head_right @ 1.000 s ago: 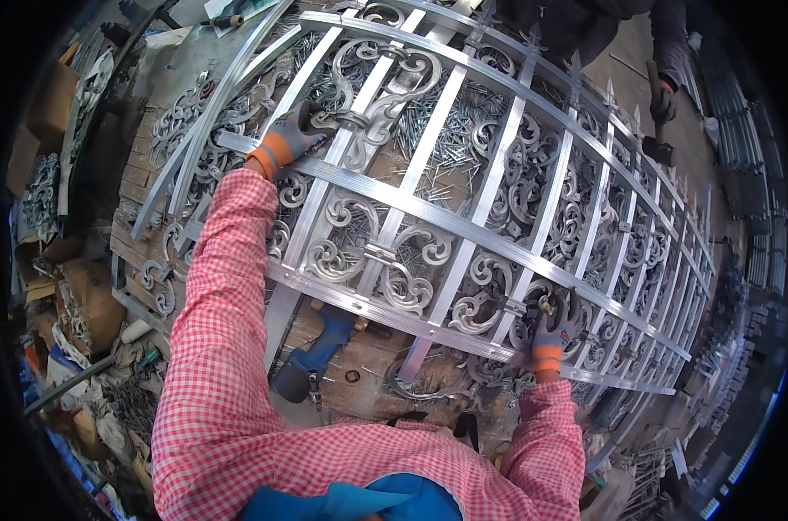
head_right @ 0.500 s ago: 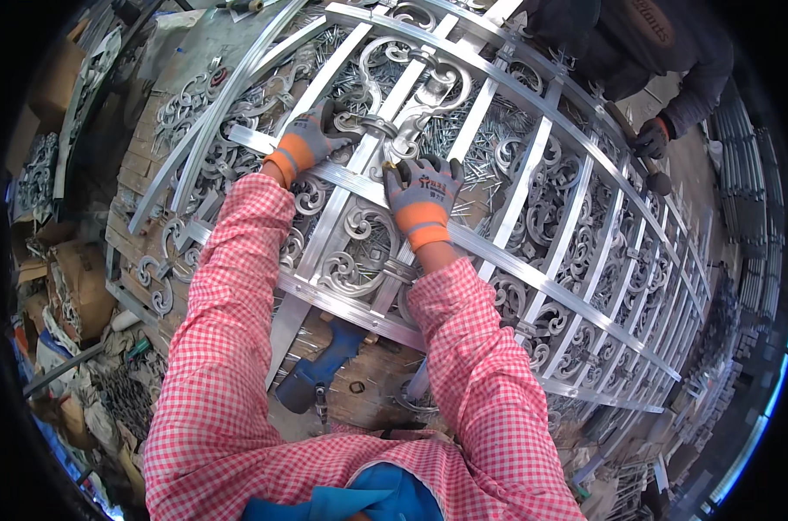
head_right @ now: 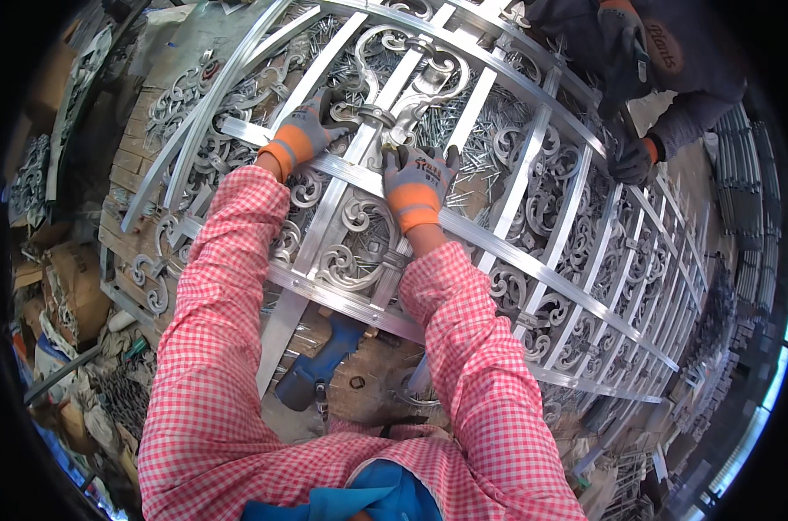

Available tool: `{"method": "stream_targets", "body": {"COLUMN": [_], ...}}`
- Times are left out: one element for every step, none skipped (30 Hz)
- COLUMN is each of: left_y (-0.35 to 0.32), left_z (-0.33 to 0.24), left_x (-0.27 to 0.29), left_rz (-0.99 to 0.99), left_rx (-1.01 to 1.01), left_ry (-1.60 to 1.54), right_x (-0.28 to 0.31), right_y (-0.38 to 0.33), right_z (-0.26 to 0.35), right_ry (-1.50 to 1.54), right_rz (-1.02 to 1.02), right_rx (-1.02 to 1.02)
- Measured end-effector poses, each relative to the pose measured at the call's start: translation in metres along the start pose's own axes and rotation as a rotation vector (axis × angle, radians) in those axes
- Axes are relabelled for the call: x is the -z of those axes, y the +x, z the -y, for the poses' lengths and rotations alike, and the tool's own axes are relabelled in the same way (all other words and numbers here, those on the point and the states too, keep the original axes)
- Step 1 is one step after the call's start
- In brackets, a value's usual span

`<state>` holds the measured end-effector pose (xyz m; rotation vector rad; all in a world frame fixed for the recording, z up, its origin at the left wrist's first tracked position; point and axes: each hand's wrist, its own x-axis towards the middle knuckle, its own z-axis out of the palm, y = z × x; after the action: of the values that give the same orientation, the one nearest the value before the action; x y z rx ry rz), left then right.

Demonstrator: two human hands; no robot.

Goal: The person positions and aligns ornamental metal scroll pieces onto a large metal gate frame. They use a handheld welding tool to tack weld the pieces in place, working systematically along the gate while a coworker assists on the opposite side.

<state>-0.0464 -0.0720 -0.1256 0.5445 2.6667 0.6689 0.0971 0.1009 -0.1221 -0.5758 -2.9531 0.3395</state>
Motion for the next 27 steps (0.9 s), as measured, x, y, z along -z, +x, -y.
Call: {"method": "stream_targets", "body": {"left_y": [-0.001, -0.003, -0.003, -0.003, -0.003, -0.005, -0.007, -0.008, -0.007, -0.009, -0.013, -0.015, -0.014, -0.014, -0.013, -0.012, -0.014, -0.015, -0.015, -0.015, -0.017, -0.016, -0.018, -0.018, -0.017, -0.017, -0.016], "left_z": [0.002, -0.001, -0.003, -0.006, -0.008, -0.009, -0.011, -0.014, -0.009, -0.005, -0.010, -0.017, -0.025, -0.021, -0.015, -0.011, -0.015, -0.017, -0.021, -0.022, -0.022, -0.019, -0.020, -0.021, -0.021, -0.021, -0.021], "left_x": [-0.004, -0.004, -0.001, 0.002, 0.004, 0.007, 0.009, 0.011, 0.007, 0.001, 0.005, 0.009, 0.016, 0.015, 0.010, 0.008, 0.008, 0.010, 0.014, 0.017, 0.014, 0.008, 0.008, 0.008, 0.008, 0.007, 0.007], "left_rz": [-0.001, -0.002, 0.014, 0.030, 0.046, 0.046, 0.047, 0.045, 0.014, -0.015, -0.004, 0.007, 0.072, 0.058, 0.044, 0.030, 0.038, 0.051, 0.065, 0.078, 0.039, 0.003, 0.005, 0.006, 0.005, 0.005, 0.005], "left_rx": [0.028, 0.053, 0.044, 0.036, 0.029, 0.016, 0.004, -0.018, 0.015, 0.020, 0.000, -0.019, 0.037, 0.034, 0.030, 0.027, 0.025, 0.029, 0.034, 0.037, 0.022, -0.015, -0.008, -0.001, 0.002, 0.003, 0.005], "left_ry": [0.047, 0.093, 0.071, 0.049, 0.027, 0.007, -0.014, -0.035, 0.025, 0.039, 0.036, 0.033, 0.061, 0.065, 0.068, 0.070, 0.104, 0.102, 0.099, 0.099, 0.138, 0.153, 0.158, 0.163, 0.156, 0.151, 0.145], "right_x": [0.001, 0.002, -0.003, -0.004, -0.004, -0.003, -0.005, -0.004, -0.003, 0.000, -0.005, -0.008, -0.011, -0.010, -0.009, -0.008, 0.000, -0.003, -0.008, -0.006, 0.001, 0.003, 0.004, 0.006, 0.011, 0.009, 0.005], "right_y": [0.000, 0.001, 0.001, 0.000, 0.000, -0.001, -0.002, -0.002, 0.002, 0.000, -0.003, -0.004, 0.000, 0.000, 0.000, -0.001, -0.004, -0.003, -0.002, 0.000, 0.000, 0.000, -0.002, -0.001, 0.001, 0.001, 0.000], "right_z": [0.001, 0.003, 0.001, 0.001, 0.001, 0.002, 0.002, 0.001, 0.003, 0.006, 0.004, 0.002, -0.002, 0.000, 0.001, 0.003, 0.006, 0.005, 0.003, 0.005, 0.006, 0.007, 0.008, 0.010, 0.011, 0.010, 0.007], "right_ry": [0.002, 0.002, -0.001, -0.040, -0.079, -0.117, -0.090, -0.067, -0.040, 0.002, -0.021, -0.044, -0.090, -0.075, -0.060, -0.046, 0.000, -0.031, -0.062, -0.092, -0.076, -0.078, -0.079, -0.080, -0.090, -0.064, -0.038], "right_rz": [0.014, 0.024, -0.012, 0.005, 0.022, 0.039, 0.036, 0.026, 0.004, -0.011, -0.075, -0.138, -0.121, -0.106, -0.091, -0.077, -0.070, -0.083, -0.095, -0.109, -0.051, -0.037, -0.019, -0.002, 0.033, -0.002, -0.036], "right_rx": [-0.006, -0.014, -0.018, -0.024, -0.029, -0.034, -0.027, -0.025, -0.013, 0.000, 0.011, 0.022, 0.015, 0.018, 0.021, 0.025, -0.011, 0.005, 0.021, 0.036, 0.017, 0.005, -0.007, -0.019, -0.010, -0.010, -0.009]}}
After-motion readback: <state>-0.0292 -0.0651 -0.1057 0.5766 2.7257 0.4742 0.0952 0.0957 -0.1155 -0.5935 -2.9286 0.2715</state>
